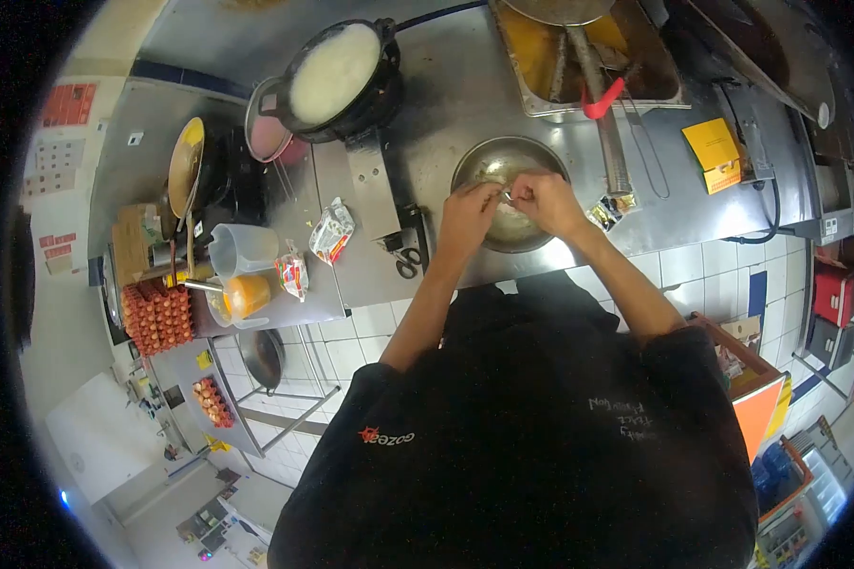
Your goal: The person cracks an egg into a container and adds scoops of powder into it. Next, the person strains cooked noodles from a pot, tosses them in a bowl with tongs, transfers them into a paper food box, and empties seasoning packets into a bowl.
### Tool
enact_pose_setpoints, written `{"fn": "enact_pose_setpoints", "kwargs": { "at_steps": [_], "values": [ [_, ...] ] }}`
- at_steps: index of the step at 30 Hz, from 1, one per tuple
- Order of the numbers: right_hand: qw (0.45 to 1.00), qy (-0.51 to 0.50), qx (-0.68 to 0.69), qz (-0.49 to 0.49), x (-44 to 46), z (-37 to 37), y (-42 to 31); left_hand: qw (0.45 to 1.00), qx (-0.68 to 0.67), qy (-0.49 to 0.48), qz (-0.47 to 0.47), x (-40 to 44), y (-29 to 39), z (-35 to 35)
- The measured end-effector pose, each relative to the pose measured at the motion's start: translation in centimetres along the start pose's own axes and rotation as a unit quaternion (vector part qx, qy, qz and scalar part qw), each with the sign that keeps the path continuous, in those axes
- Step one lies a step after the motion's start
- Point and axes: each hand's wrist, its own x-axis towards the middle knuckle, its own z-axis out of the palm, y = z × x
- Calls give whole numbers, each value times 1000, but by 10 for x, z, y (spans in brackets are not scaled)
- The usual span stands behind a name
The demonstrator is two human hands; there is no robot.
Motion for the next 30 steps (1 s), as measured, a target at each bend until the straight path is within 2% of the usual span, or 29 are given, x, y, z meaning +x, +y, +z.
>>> {"fn": "enact_pose_setpoints", "kwargs": {
  "at_steps": [1,2,3,6,7,8,10,11,12,14,15,17,19,21,23,24,26,27,28,29,30],
  "values": [
    [1000,-4,1,-5,0,2,4,999,-19,-16,-25,1,0,0],
    [999,37,7,-21,1,2,8,997,-39,-29,-52,3,1,0],
    [996,74,14,-38,2,2,13,997,-34,-21,-59,4,-1,2],
    [995,82,43,-38,-6,5,8,998,23,-34,-45,-3,-3,3],
    [995,70,56,51,-7,2,6,998,2,-29,-50,0,-2,1],
    [996,60,56,43,-9,5,3,998,-21,-25,-56,0,1,0],
    [995,74,43,-53,-14,11,-10,999,-11,0,-42,-4,-1,-4],
    [992,110,27,-52,-12,11,-13,999,-17,0,-35,-6,-2,-6],
    [993,101,28,-59,-11,12,-14,999,-23,-1,-29,-9,-4,-8],
    [998,58,17,-15,-12,17,-15,999,-33,8,-14,-18,-13,-12],
    [996,83,39,6,-12,20,-18,999,-48,12,8,-20,-16,-15],
    [996,77,15,-34,-11,24,-19,999,-38,4,-3,-28,-20,-21],
    [994,74,-9,-75,-8,26,-21,1000,-29,-4,-11,-33,-17,-43],
    [994,94,-15,-47,-11,26,-22,998,-21,52,-11,-48,-15,-86],
    [992,117,-42,-31,-14,28,-17,991,-16,110,-80,-80,-42,-126],
    [987,145,-67,-9,-17,29,-12,984,23,146,-99,-97,-65,-148],
    [988,128,-83,30,-20,29,2,965,96,187,-157,-129,-123,-188],
    [985,151,-18,81,-20,28,11,952,129,194,-196,-137,-153,-204],
    [975,175,48,131,-19,30,19,953,125,195,-194,-140,-176,-216],
    [973,181,104,99,-14,35,26,953,163,167,-191,-140,-197,-226],
    [973,184,101,98,-8,42,9,951,201,140,-187,-140,-212,-231]
  ]
}}
